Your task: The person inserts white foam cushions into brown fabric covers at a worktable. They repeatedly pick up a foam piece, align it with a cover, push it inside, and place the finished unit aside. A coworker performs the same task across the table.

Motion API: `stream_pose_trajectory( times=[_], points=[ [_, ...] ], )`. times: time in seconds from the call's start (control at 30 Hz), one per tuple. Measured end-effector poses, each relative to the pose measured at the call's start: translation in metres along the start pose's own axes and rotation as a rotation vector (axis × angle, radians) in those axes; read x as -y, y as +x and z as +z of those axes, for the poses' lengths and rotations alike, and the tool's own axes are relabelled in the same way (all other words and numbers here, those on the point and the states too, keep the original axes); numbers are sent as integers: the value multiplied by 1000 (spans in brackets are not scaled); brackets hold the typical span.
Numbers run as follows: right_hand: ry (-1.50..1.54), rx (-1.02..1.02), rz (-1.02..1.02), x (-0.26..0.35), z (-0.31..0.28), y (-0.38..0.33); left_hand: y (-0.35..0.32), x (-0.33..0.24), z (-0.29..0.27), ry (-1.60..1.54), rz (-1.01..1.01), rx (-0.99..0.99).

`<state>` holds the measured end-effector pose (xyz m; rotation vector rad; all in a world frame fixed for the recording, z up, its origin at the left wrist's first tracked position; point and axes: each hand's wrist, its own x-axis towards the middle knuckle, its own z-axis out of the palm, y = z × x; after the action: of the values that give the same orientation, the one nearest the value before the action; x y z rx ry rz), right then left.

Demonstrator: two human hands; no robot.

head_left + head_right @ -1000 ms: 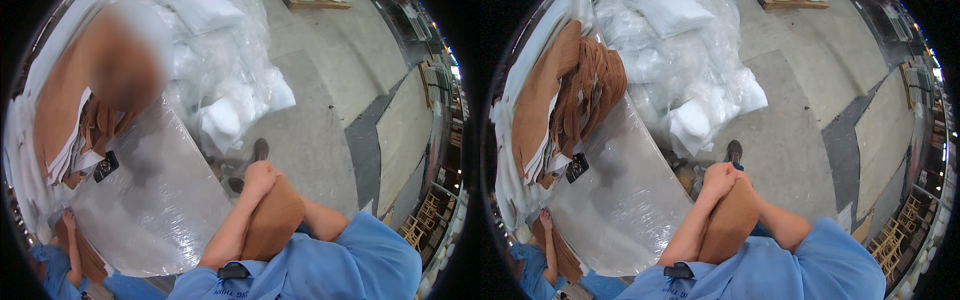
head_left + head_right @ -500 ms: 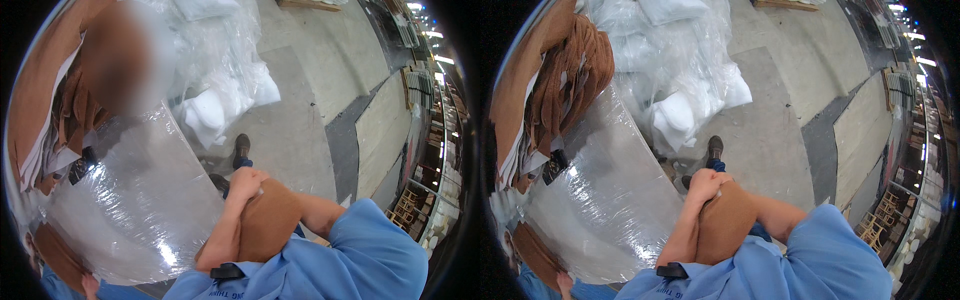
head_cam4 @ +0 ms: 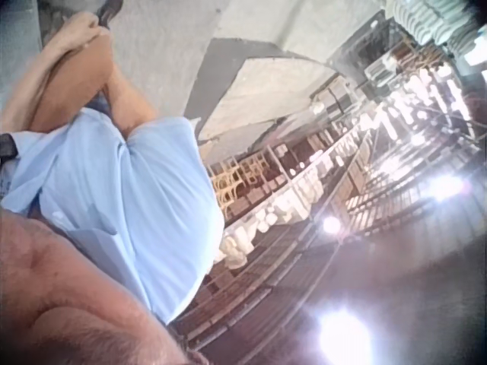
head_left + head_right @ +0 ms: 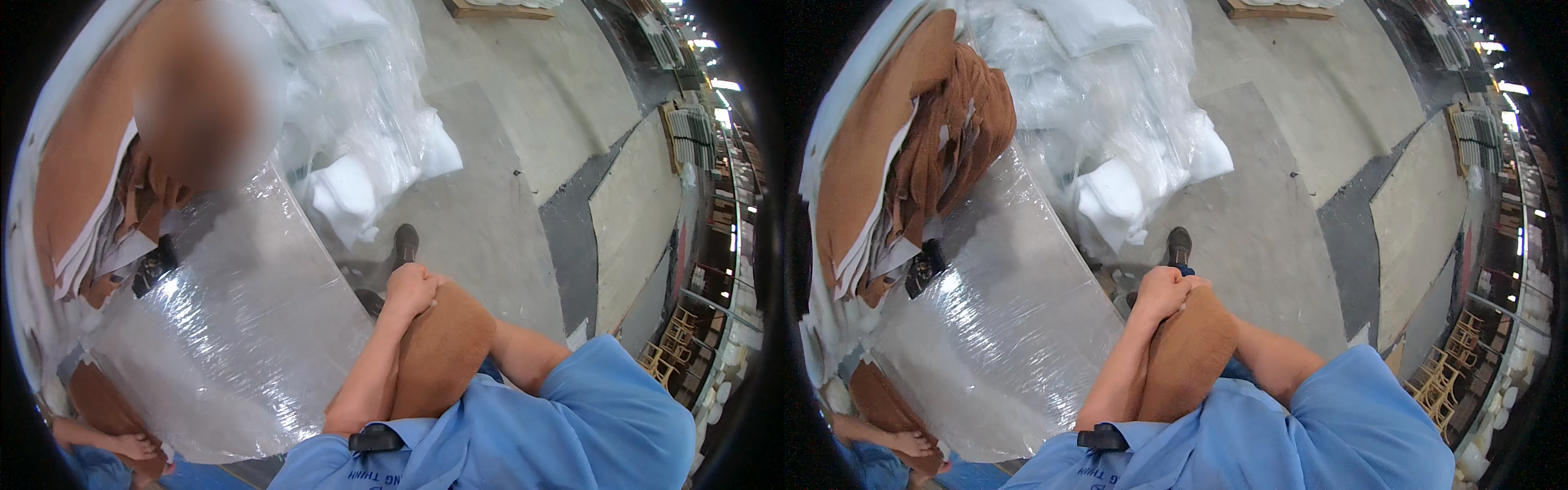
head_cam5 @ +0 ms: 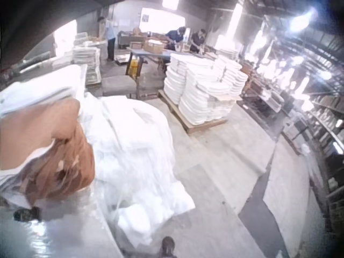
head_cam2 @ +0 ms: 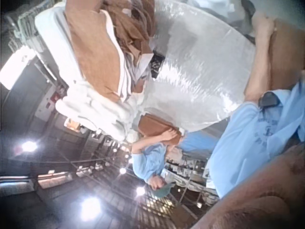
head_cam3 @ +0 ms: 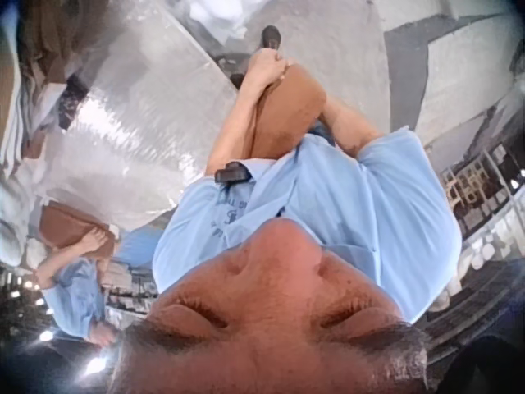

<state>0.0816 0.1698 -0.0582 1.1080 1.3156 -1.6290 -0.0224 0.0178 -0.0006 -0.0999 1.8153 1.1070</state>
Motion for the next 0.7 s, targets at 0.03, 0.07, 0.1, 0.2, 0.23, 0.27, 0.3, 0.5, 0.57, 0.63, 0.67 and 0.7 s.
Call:
stream_pose_trajectory(
  times=[0.03,0.07,0.1,0.2,0.23,0.27,0.3,0.5,0.57,0.63,0.67,0.7],
  points=[
    [-9,-8,5,-2,0,1,-3,0,-1,-15,21,-3],
    [-15,-16,7,-3,1,3,-5,0,-2,-29,41,-8],
    [-17,-21,10,-7,2,3,-7,5,-3,-72,34,-2],
    [-35,-17,-11,-9,6,17,-10,11,-4,-131,20,-3],
    [-30,-19,-21,-10,6,20,-10,11,-4,-104,19,-15],
    [-22,-22,-27,-14,4,20,-10,9,-3,-73,19,-26],
    [-26,-24,-42,-17,5,25,-6,11,-3,48,-14,-24],
    [347,-2,-122,-17,43,45,-4,17,0,33,71,-38],
    [374,-56,-78,9,47,7,-10,28,-5,-52,52,-7],
    [394,-79,-116,3,23,0,-19,24,-5,-171,-28,35],
    [458,-81,-193,1,15,-6,-25,23,-5,-237,-71,41],
    [517,-61,-277,1,7,-13,-30,21,-5,-204,-57,34]
  ],
)
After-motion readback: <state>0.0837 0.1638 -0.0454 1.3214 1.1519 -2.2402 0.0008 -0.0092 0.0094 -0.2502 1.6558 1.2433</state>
